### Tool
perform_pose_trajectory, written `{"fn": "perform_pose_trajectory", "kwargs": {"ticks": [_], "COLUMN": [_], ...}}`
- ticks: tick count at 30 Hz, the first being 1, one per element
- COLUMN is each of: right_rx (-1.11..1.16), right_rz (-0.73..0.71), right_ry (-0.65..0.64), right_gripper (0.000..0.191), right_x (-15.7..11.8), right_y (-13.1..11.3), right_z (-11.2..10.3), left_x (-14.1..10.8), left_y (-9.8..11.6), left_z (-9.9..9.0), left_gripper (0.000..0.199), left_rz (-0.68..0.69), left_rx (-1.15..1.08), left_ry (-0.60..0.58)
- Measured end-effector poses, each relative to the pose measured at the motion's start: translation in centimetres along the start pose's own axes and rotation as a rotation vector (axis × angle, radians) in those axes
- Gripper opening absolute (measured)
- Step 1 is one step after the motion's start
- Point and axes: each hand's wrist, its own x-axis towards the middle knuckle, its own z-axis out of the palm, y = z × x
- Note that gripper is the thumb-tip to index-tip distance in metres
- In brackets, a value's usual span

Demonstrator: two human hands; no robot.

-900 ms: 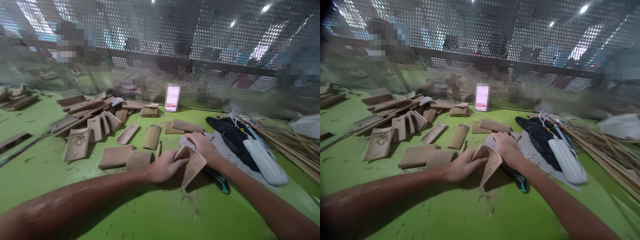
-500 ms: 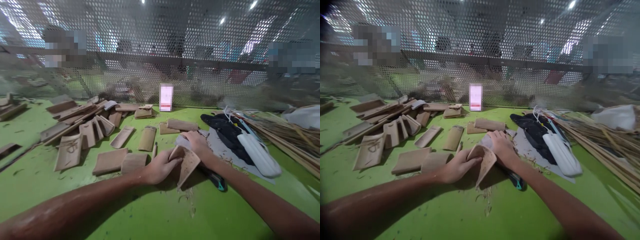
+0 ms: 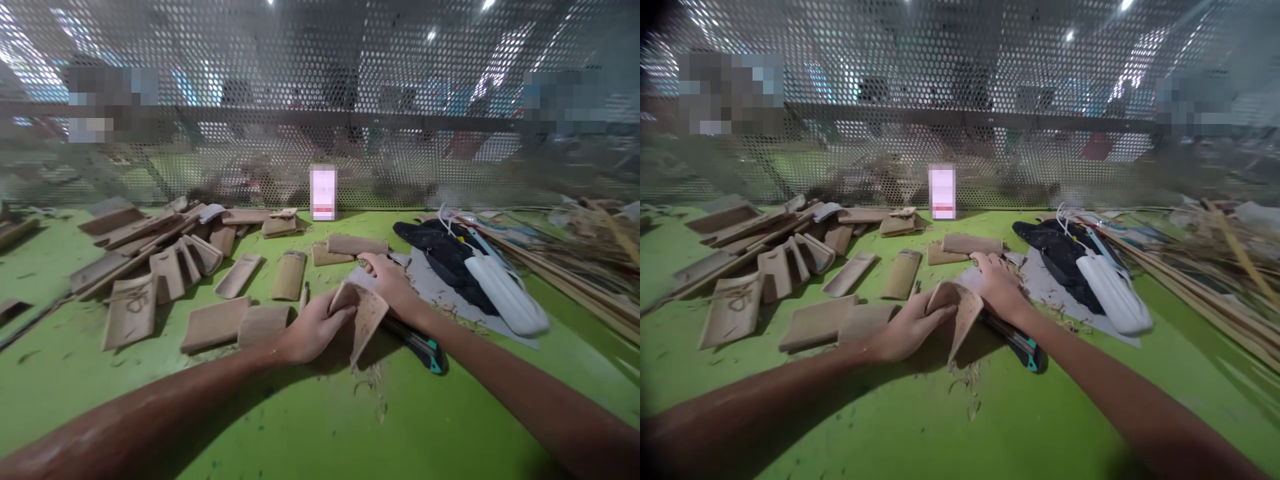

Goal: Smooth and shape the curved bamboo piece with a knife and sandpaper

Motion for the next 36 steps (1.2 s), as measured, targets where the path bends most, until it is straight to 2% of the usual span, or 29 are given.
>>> {"fn": "perform_pose_trajectory", "kwargs": {"ticks": [5, 8, 10, 12, 16, 18, 20, 21, 24, 26, 28, 31, 34, 36], "right_rx": [-0.149, -0.102, 0.044, 0.275, 0.664, 0.697, 0.631, 0.579, 0.444, 0.411, 0.406, 0.366, 0.244, 0.173], "right_rz": [-0.072, -0.045, 0.012, 0.063, 0.180, 0.195, 0.117, 0.034, -0.314, -0.502, -0.607, -0.585, -0.479, -0.507], "right_ry": [-0.036, 0.024, 0.101, 0.120, -0.011, 0.025, 0.118, 0.170, 0.315, 0.321, 0.236, 0.153, 0.195, 0.231], "right_gripper": [0.049, 0.054, 0.063, 0.066, 0.032, 0.027, 0.030, 0.032, 0.034, 0.038, 0.044, 0.051, 0.047, 0.044], "right_x": [-1.0, -1.0, -0.5, 0.0, 0.3, -0.2, -1.0, -1.4, -2.8, -3.5, -3.8, -3.7, -3.5, -3.7], "right_y": [-0.5, -0.5, -0.1, 0.2, 0.2, -0.3, -1.1, -1.6, -3.1, -3.7, -4.0, -3.7, -3.4, -3.6], "right_z": [-0.8, -0.7, -0.7, -1.2, -3.3, -4.3, -4.8, -4.8, -4.1, -3.3, -2.6, -1.7, -1.3, -1.3], "left_x": [0.2, 0.2, 0.2, 0.2, 0.2, 0.3, 0.3, 0.3, 0.2, 0.1, 0.1, 0.2, 0.1, 0.0], "left_y": [-0.4, -0.7, -0.9, -1.0, -1.2, -1.2, -1.3, -1.3, -1.7, -1.8, -1.8, -1.5, -1.3, -1.4], "left_z": [0.1, 0.2, 0.2, 0.3, 0.3, 0.3, 0.4, 0.4, 0.6, 0.7, 0.6, 0.6, 0.7, 0.9], "left_gripper": [0.028, 0.030, 0.029, 0.029, 0.028, 0.026, 0.024, 0.024, 0.021, 0.020, 0.018, 0.020, 0.023, 0.021], "left_rz": [0.021, 0.025, 0.020, 0.022, 0.026, 0.015, 0.024, 0.043, 0.132, 0.162, 0.164, 0.199, 0.251, 0.251], "left_rx": [0.004, 0.004, -0.006, -0.025, -0.030, -0.007, 0.000, 0.001, 0.011, 0.008, 0.003, 0.029, 0.042, 0.064], "left_ry": [0.013, 0.021, 0.023, 0.034, 0.112, 0.173, 0.219, 0.240, 0.257, 0.208, 0.150, 0.119, 0.129, 0.156]}}
